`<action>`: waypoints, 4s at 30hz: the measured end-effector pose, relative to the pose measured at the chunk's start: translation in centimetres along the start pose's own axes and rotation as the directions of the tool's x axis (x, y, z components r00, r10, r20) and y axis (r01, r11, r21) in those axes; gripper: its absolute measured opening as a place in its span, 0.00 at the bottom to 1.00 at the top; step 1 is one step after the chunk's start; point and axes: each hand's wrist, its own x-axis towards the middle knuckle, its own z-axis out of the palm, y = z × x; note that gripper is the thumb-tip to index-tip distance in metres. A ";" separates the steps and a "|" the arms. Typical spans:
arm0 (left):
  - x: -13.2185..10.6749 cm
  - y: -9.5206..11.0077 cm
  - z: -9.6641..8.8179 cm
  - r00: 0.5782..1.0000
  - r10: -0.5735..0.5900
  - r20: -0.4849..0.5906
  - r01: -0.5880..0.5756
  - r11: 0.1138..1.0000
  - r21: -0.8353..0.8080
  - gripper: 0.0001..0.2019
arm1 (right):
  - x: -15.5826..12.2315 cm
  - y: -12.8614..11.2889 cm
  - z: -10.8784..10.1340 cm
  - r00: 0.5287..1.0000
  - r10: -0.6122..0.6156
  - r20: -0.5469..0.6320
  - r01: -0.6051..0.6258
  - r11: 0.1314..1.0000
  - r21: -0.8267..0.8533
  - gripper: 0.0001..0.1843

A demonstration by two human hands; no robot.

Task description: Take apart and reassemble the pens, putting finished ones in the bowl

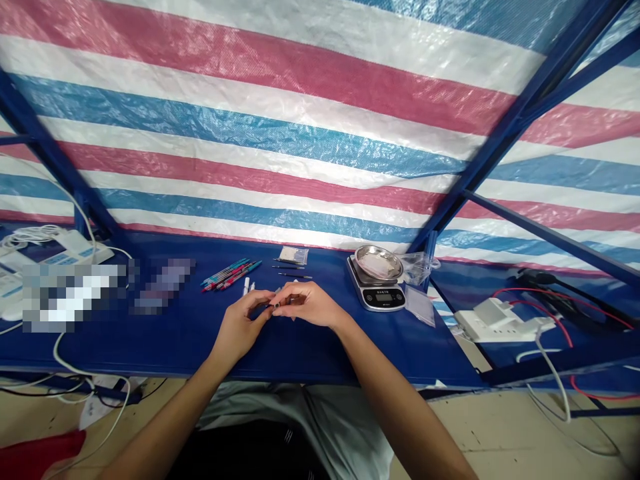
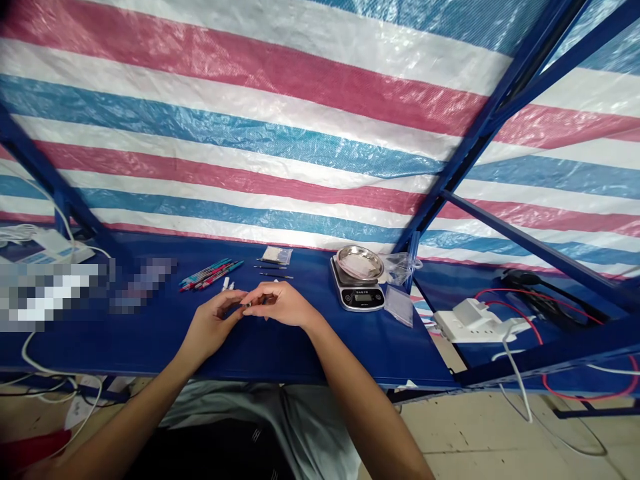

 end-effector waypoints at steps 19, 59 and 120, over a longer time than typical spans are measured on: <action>-0.1 -0.4 0.2 0.998 -0.038 -0.053 0.035 0.997 -0.063 0.21 | 0.5 0.5 0.5 0.999 0.038 -0.037 -0.038 0.999 0.010 0.25; 0.4 0.0 0.2 0.994 0.088 -0.063 -0.084 0.995 0.056 0.22 | 0.5 0.1 0.1 0.996 -0.045 -0.075 0.034 0.991 -0.133 0.22; 2.0 2.1 -0.1 0.975 -0.088 0.203 -0.109 0.608 0.786 0.13 | 0.3 3.3 -2.8 0.883 -0.141 -0.447 -0.307 0.547 -0.779 0.10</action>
